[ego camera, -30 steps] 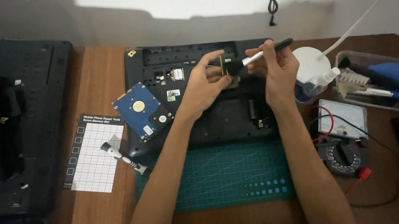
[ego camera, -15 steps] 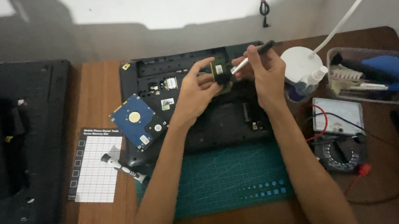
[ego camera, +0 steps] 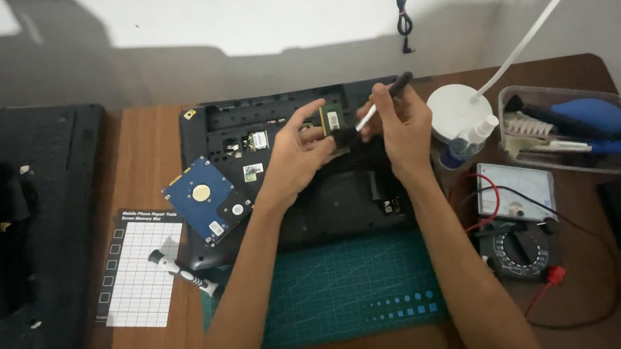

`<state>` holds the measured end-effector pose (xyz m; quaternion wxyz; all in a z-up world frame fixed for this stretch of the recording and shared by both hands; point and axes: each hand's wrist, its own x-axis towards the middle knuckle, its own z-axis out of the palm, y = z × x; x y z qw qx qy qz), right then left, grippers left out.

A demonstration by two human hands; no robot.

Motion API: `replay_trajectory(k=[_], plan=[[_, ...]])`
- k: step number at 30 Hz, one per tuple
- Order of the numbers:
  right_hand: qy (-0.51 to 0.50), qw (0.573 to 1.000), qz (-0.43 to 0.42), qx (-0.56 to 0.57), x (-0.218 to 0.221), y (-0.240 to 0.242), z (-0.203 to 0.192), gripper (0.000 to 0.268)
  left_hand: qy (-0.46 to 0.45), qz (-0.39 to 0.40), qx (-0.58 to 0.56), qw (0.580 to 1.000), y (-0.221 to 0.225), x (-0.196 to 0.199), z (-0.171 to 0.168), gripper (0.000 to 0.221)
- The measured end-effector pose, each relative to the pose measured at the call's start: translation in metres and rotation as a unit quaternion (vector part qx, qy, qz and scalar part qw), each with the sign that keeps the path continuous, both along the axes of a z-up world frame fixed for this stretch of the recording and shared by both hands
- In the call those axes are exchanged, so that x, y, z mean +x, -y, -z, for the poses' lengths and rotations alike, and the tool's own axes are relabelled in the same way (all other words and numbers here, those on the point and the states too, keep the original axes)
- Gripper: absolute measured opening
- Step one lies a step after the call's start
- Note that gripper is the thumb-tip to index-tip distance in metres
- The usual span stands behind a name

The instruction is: Cleaning the gold contacts of a laptop RAM module using an eraser to remove oxidation.

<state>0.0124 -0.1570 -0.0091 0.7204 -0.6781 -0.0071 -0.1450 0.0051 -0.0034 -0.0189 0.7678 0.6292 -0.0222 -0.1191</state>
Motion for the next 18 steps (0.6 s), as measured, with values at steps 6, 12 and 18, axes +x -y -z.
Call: replay_trajectory(k=[6,12,18], plan=[[0.016,1.000,-0.014,-0.018,0.001,-0.002,0.004,0.015,-0.024,-0.020,0.037,0.999,0.001,0.008,0.020,0.046],[0.009,0.999,-0.033,-0.019,-0.003,-0.002,-0.002,0.018,-0.053,-0.034,-0.059,0.996,0.001,0.011,0.023,0.039],[0.024,0.999,-0.027,-0.011,-0.005,-0.007,-0.007,0.017,-0.049,-0.028,-0.074,0.996,0.000,0.001,-0.006,0.036]])
